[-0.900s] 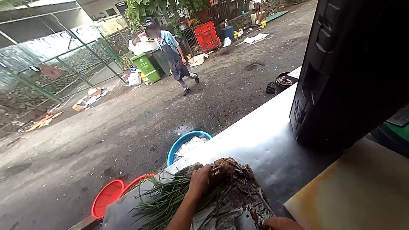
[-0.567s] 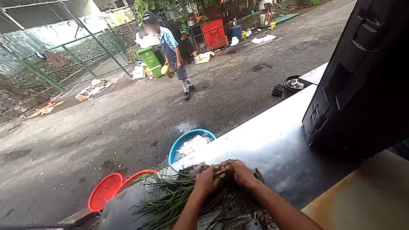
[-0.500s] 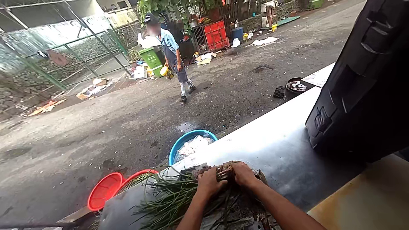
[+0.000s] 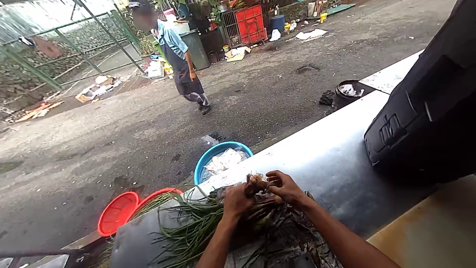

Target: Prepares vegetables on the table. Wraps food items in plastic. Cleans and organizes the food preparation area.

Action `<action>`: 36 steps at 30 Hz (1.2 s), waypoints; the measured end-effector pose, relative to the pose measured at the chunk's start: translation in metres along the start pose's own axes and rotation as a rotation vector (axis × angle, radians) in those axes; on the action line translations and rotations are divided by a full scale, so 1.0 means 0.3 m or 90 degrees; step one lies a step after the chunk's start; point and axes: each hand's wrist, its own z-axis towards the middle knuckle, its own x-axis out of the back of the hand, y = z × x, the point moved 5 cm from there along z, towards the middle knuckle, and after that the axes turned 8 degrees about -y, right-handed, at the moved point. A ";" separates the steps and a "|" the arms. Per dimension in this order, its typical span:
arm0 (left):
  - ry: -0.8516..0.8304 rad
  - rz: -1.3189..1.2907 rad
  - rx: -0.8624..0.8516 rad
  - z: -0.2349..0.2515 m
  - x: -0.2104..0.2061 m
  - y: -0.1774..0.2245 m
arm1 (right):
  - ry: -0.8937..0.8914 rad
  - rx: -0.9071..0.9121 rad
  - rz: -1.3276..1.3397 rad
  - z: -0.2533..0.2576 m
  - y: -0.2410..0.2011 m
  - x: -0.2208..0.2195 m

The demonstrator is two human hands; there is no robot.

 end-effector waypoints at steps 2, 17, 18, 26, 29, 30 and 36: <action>-0.009 -0.124 0.047 0.018 0.069 -0.033 | -0.041 -0.043 -0.207 0.021 0.070 -0.016; 0.031 -0.078 -0.155 -0.136 0.157 -0.043 | 0.006 0.027 -0.341 -0.191 -0.214 -0.146; 0.062 -0.063 -0.167 -0.162 0.179 -0.036 | 0.035 0.039 -0.299 -0.197 -0.238 -0.151; 0.173 -0.284 -0.165 -0.300 0.303 -0.099 | 0.068 0.062 -0.140 -0.161 -0.310 -0.212; 0.215 -0.276 -0.142 -0.309 0.309 -0.119 | 0.050 -0.028 -0.098 -0.119 -0.227 -0.185; 0.219 -0.251 -0.130 -0.306 0.303 -0.117 | 0.052 -0.049 -0.120 -0.119 -0.212 -0.180; 0.194 -0.161 -0.127 -0.276 0.184 -0.099 | 0.079 0.014 -0.158 -0.137 -0.262 -0.207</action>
